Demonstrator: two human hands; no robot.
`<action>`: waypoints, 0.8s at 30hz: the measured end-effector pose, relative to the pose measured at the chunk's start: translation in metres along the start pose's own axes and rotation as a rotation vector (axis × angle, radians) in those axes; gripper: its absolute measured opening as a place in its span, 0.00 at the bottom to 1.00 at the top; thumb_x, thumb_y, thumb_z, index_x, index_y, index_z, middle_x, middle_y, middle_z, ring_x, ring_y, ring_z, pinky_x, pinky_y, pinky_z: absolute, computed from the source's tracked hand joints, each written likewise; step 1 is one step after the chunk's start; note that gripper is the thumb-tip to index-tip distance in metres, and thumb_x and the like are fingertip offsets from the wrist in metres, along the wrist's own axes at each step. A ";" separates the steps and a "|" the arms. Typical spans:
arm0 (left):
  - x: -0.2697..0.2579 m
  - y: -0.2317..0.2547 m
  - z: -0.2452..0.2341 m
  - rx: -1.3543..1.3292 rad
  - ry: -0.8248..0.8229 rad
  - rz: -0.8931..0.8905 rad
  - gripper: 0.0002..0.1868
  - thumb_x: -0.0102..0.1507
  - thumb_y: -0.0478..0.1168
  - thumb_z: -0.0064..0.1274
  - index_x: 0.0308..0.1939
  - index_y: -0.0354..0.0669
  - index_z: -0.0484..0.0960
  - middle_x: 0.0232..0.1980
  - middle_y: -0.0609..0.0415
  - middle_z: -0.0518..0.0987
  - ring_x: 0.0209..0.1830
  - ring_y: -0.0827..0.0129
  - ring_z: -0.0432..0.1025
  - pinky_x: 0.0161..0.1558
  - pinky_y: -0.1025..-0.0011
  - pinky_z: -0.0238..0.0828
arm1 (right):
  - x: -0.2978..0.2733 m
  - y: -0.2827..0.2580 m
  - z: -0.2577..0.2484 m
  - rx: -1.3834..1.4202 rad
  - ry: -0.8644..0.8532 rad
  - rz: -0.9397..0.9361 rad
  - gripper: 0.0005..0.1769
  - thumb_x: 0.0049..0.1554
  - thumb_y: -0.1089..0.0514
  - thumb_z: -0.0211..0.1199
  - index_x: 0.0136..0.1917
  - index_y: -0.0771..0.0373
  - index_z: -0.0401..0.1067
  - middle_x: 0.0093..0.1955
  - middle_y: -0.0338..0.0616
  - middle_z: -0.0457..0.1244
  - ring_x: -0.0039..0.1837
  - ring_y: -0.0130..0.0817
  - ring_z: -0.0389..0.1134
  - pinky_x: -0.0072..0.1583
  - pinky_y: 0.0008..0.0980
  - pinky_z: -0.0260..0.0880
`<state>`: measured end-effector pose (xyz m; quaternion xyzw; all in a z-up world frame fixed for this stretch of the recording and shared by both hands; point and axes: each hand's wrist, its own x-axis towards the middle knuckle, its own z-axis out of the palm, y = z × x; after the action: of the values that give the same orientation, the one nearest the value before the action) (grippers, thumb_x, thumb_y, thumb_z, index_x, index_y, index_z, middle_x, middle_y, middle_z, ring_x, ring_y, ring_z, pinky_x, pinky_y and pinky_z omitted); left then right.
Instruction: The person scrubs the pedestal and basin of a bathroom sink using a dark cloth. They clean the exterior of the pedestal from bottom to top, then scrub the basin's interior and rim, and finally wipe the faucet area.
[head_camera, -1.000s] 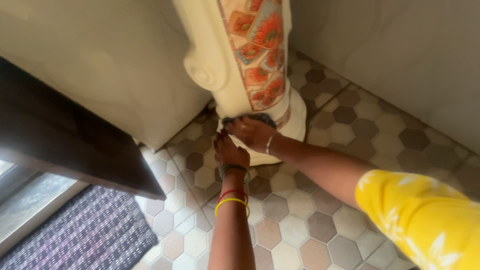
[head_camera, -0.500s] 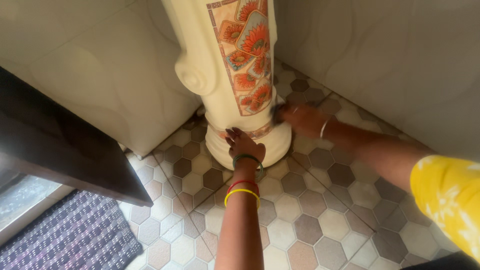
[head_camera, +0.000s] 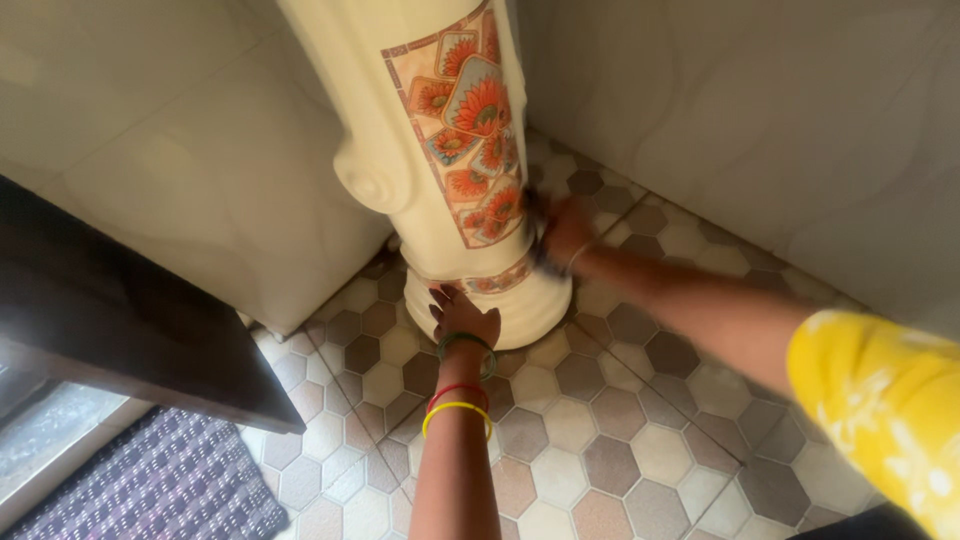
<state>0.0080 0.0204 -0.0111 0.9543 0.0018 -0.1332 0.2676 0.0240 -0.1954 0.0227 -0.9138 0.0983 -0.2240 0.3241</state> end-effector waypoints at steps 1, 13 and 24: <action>0.001 0.000 0.002 0.004 0.004 0.006 0.59 0.59 0.54 0.61 0.80 0.38 0.38 0.85 0.40 0.36 0.83 0.42 0.39 0.74 0.48 0.52 | -0.018 -0.005 0.019 -0.047 -0.039 -0.014 0.39 0.53 0.67 0.57 0.77 0.66 0.56 0.66 0.66 0.56 0.64 0.61 0.61 0.64 0.46 0.65; 0.029 0.015 0.007 0.060 0.071 -0.007 0.62 0.56 0.50 0.59 0.78 0.25 0.33 0.83 0.30 0.34 0.83 0.38 0.37 0.76 0.53 0.46 | -0.042 -0.001 0.049 -0.176 -0.160 0.108 0.47 0.50 0.66 0.55 0.82 0.57 0.49 0.75 0.62 0.49 0.69 0.62 0.58 0.69 0.47 0.62; 0.025 0.038 -0.015 0.262 -0.115 -0.064 0.60 0.60 0.50 0.53 0.74 0.12 0.30 0.80 0.18 0.32 0.82 0.33 0.38 0.77 0.52 0.42 | 0.031 -0.004 0.016 -0.308 -0.247 0.090 0.46 0.50 0.68 0.55 0.81 0.63 0.49 0.73 0.62 0.51 0.68 0.61 0.59 0.69 0.47 0.63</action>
<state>0.0389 -0.0060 0.0139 0.9713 -0.0006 -0.1951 0.1359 0.0588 -0.1938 0.0246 -0.9678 0.1316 -0.0778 0.1998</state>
